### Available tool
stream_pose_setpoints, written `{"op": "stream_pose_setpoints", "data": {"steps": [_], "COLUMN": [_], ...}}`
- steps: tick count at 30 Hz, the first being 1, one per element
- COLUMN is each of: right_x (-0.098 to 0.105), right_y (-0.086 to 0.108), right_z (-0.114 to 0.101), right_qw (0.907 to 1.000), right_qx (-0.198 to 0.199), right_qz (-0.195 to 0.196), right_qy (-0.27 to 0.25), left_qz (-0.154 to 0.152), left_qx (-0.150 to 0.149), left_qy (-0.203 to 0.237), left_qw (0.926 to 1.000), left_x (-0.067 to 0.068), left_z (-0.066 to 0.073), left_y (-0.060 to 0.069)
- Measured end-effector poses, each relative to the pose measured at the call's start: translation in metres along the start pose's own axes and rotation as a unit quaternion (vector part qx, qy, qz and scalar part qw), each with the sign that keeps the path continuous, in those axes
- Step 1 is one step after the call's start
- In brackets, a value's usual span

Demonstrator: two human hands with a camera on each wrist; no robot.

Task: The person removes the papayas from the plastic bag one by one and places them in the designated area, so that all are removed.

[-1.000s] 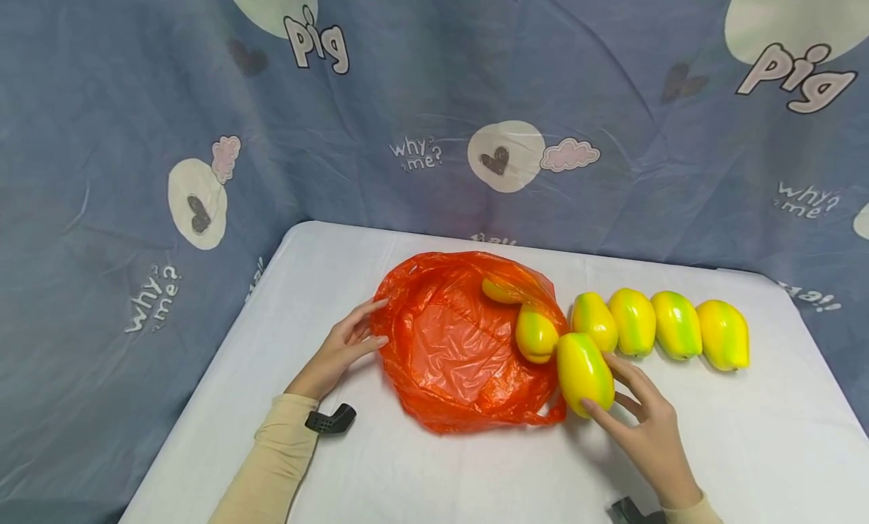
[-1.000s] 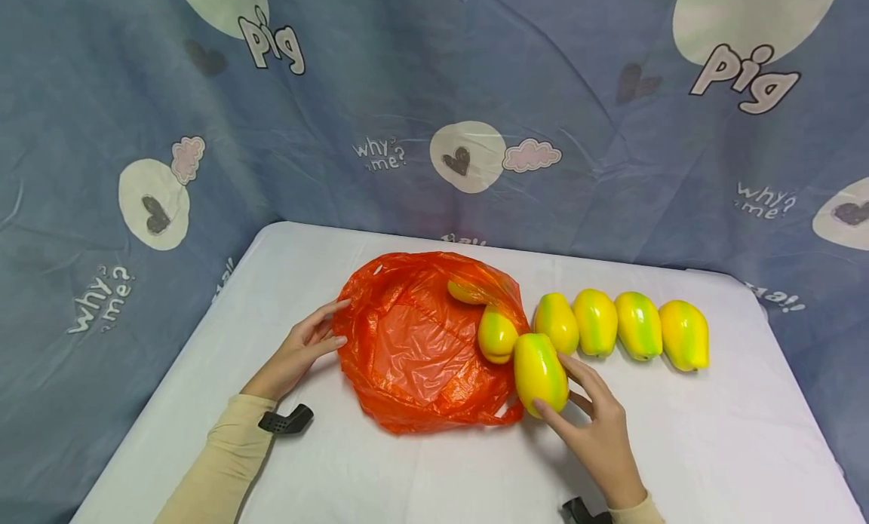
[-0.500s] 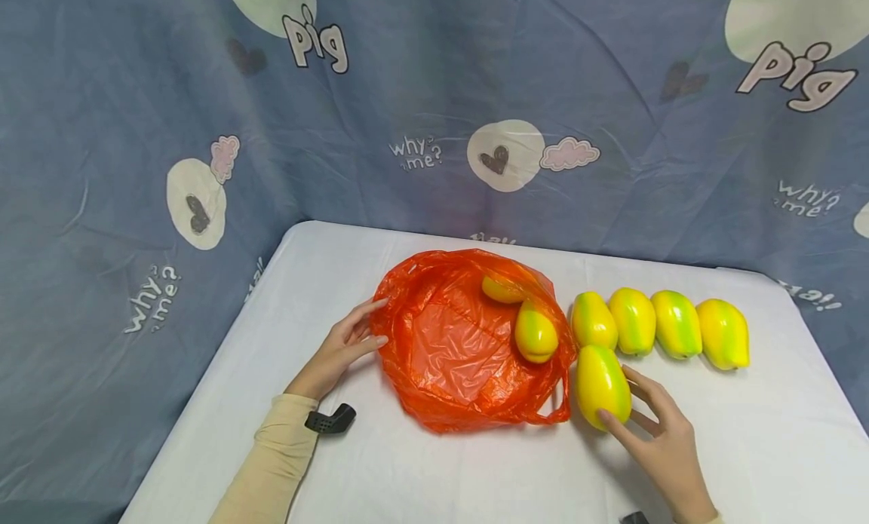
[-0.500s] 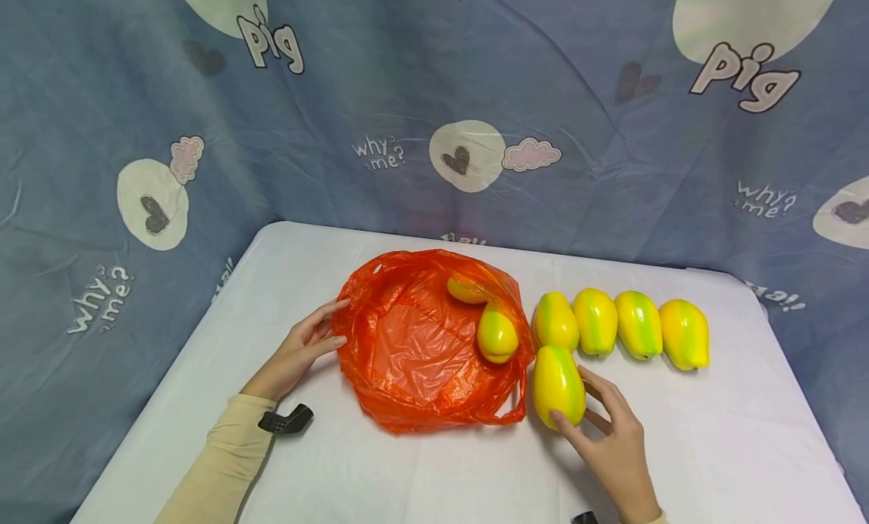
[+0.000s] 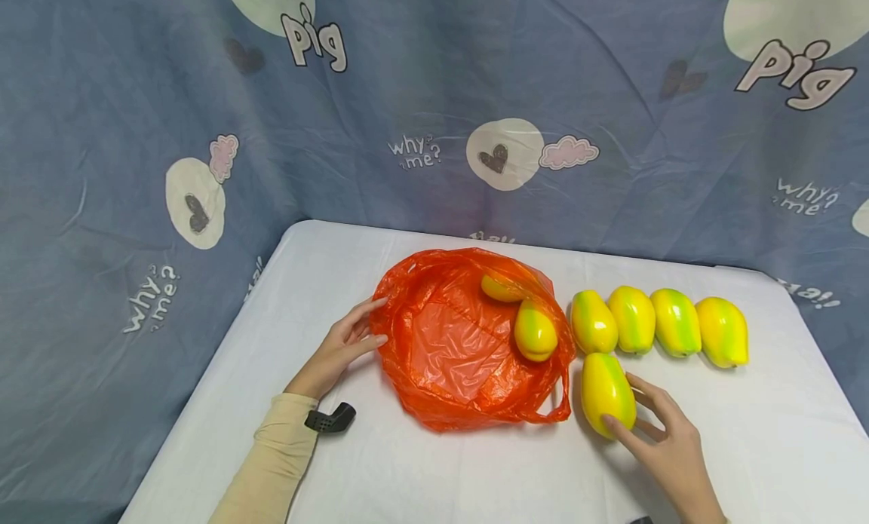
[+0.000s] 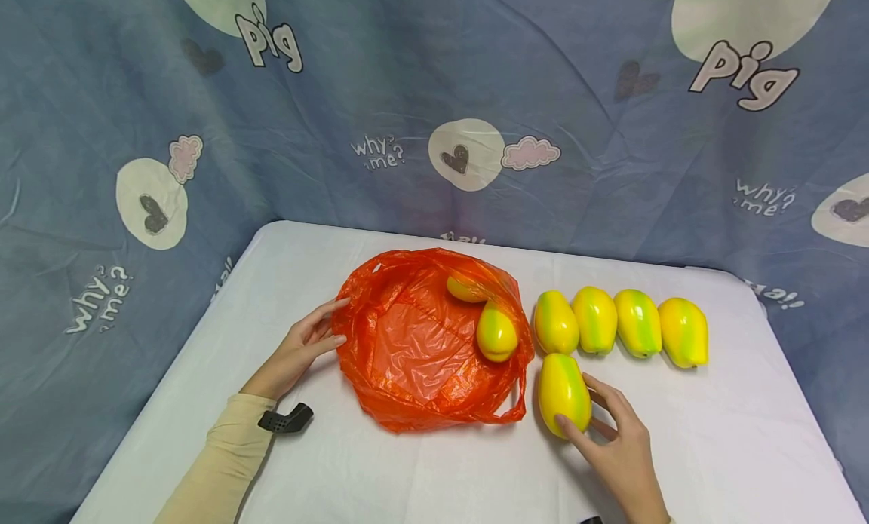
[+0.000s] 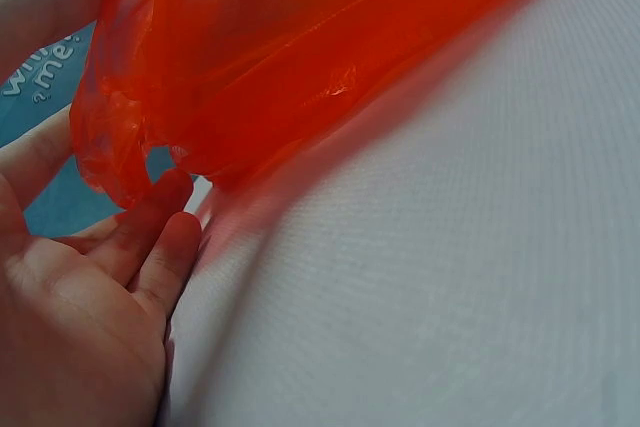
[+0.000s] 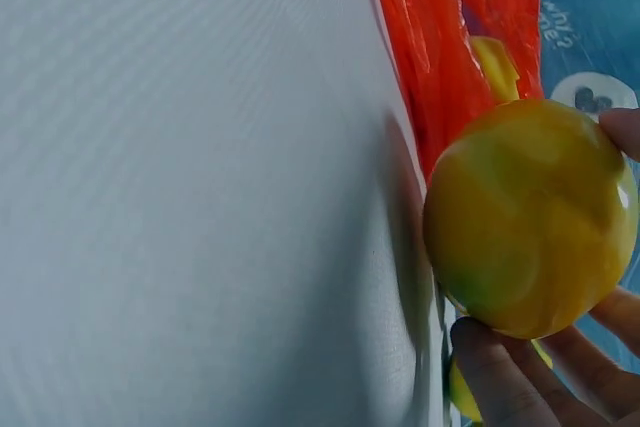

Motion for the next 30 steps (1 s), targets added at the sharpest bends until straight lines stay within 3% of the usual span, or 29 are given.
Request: {"op": "stream_pose_setpoints", "data": {"steps": [16,30], "right_x": [-0.0009,-0.0003], "right_y": [-0.0035,-0.0048], "right_z": [0.0043,0.0048], "right_qw": [0.9984,0.9984], "right_qx": [-0.051,-0.046], "right_qz": [-0.022,-0.029], "right_qy": [0.012,0.016], "left_qz": [0.0,-0.002], "left_qx": [0.003,0.0], "left_qy": [-0.001,0.0], "left_qw": [1.0,1.0], "left_x": [-0.0005,-0.0002], "left_z": [-0.0013,-0.0001], "left_y": [-0.0007,-0.0004]}}
Point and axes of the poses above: each hand's wrist, its own y-axis away from the middle knuckle, its own x-axis out of the back of the hand, z = x × y, the point moved 4 cm from there along -y, towards the middle knuckle, and after that the axes turned 14 degrees about -x, right-handed, at the moved point
